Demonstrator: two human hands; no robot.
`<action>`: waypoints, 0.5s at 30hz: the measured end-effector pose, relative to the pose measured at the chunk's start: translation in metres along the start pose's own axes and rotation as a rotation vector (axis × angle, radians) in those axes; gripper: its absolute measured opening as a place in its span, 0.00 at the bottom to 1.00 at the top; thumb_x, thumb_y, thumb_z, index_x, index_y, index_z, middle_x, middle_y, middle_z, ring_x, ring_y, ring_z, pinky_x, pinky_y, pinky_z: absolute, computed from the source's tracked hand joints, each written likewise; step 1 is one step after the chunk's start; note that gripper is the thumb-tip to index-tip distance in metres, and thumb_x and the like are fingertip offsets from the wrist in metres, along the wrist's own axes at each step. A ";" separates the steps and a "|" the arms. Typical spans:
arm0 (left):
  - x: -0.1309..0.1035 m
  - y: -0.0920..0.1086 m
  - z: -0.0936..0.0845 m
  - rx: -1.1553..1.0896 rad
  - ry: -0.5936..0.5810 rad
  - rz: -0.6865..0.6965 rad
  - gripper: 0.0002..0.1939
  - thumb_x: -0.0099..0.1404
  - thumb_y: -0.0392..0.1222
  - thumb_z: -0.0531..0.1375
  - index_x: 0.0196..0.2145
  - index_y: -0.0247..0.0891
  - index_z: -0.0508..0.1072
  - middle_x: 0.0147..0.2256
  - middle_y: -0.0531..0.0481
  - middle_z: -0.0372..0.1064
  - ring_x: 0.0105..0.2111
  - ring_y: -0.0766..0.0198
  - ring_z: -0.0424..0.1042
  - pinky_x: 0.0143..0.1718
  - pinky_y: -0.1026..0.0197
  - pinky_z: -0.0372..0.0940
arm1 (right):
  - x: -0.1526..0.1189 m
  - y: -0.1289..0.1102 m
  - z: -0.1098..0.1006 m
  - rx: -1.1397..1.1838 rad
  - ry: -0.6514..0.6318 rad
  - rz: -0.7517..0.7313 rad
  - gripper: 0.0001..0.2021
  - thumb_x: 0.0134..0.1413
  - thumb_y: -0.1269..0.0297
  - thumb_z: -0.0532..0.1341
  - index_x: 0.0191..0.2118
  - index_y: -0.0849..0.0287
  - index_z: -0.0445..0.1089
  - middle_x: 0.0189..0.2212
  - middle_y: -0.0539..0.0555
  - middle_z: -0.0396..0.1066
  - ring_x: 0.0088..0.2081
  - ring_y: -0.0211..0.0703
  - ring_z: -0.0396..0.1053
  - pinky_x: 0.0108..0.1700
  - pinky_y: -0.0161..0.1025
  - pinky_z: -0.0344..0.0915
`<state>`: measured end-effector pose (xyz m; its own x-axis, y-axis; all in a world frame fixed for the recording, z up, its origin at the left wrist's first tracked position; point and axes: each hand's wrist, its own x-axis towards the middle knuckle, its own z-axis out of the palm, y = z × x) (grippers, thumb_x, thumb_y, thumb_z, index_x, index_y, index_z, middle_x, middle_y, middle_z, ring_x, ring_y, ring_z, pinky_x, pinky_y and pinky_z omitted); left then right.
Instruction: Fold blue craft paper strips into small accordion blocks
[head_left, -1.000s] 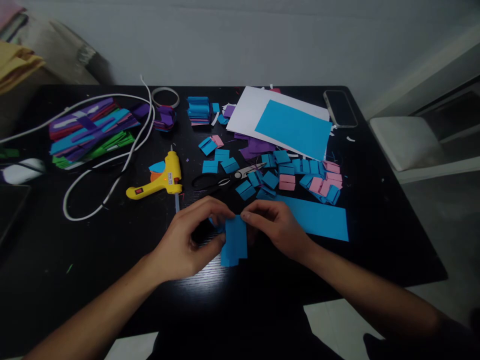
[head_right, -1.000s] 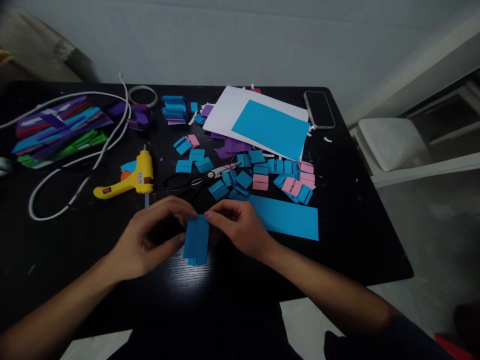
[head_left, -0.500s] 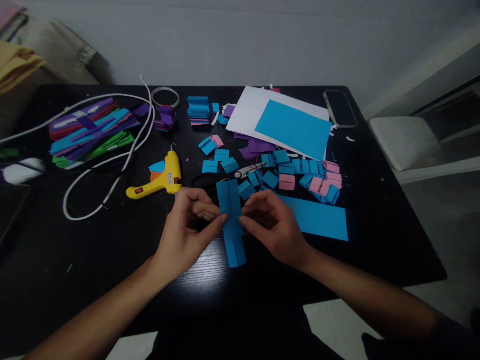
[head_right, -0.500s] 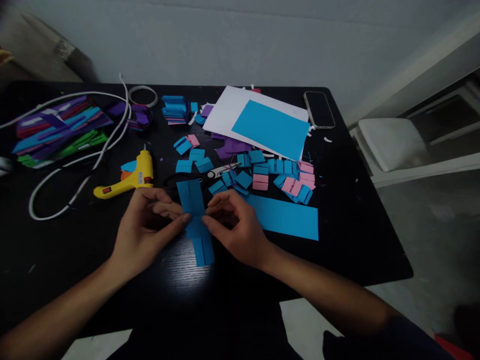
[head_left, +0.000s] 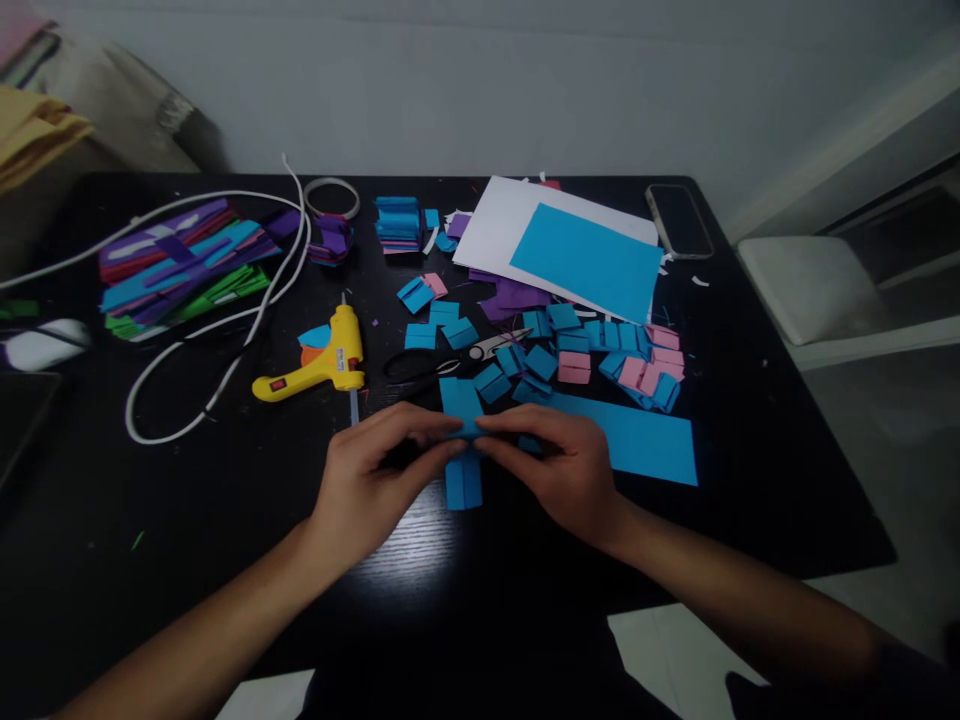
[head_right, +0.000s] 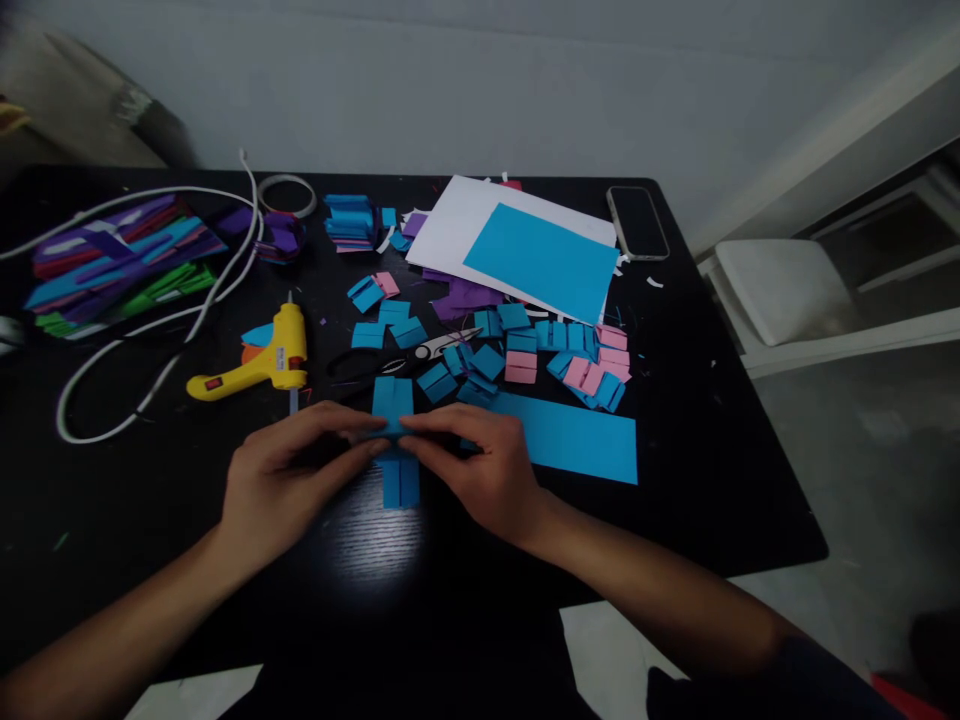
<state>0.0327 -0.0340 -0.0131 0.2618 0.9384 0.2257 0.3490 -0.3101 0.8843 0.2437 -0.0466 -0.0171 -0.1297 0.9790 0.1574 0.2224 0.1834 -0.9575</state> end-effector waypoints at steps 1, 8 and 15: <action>0.000 0.000 0.000 -0.002 0.001 0.019 0.08 0.65 0.34 0.70 0.42 0.40 0.81 0.32 0.53 0.76 0.32 0.67 0.75 0.35 0.65 0.70 | 0.000 0.000 0.000 -0.003 0.002 -0.015 0.09 0.58 0.69 0.73 0.43 0.50 0.83 0.38 0.51 0.83 0.39 0.45 0.80 0.42 0.42 0.77; 0.002 0.001 0.000 -0.009 -0.015 0.106 0.07 0.65 0.30 0.69 0.39 0.39 0.83 0.34 0.51 0.78 0.35 0.66 0.77 0.36 0.65 0.70 | 0.001 0.003 0.002 0.014 0.034 -0.092 0.08 0.57 0.72 0.73 0.39 0.51 0.83 0.33 0.50 0.78 0.35 0.40 0.76 0.38 0.39 0.73; 0.004 0.003 -0.003 0.000 -0.023 0.112 0.07 0.63 0.29 0.70 0.37 0.39 0.84 0.34 0.52 0.74 0.34 0.68 0.75 0.36 0.66 0.69 | 0.003 0.002 0.000 0.105 -0.029 -0.011 0.06 0.55 0.73 0.73 0.36 0.54 0.82 0.32 0.49 0.76 0.36 0.39 0.74 0.38 0.38 0.71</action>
<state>0.0321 -0.0310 -0.0087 0.3192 0.8943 0.3135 0.3165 -0.4124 0.8543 0.2439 -0.0429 -0.0181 -0.1603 0.9736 0.1627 0.1187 0.1826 -0.9760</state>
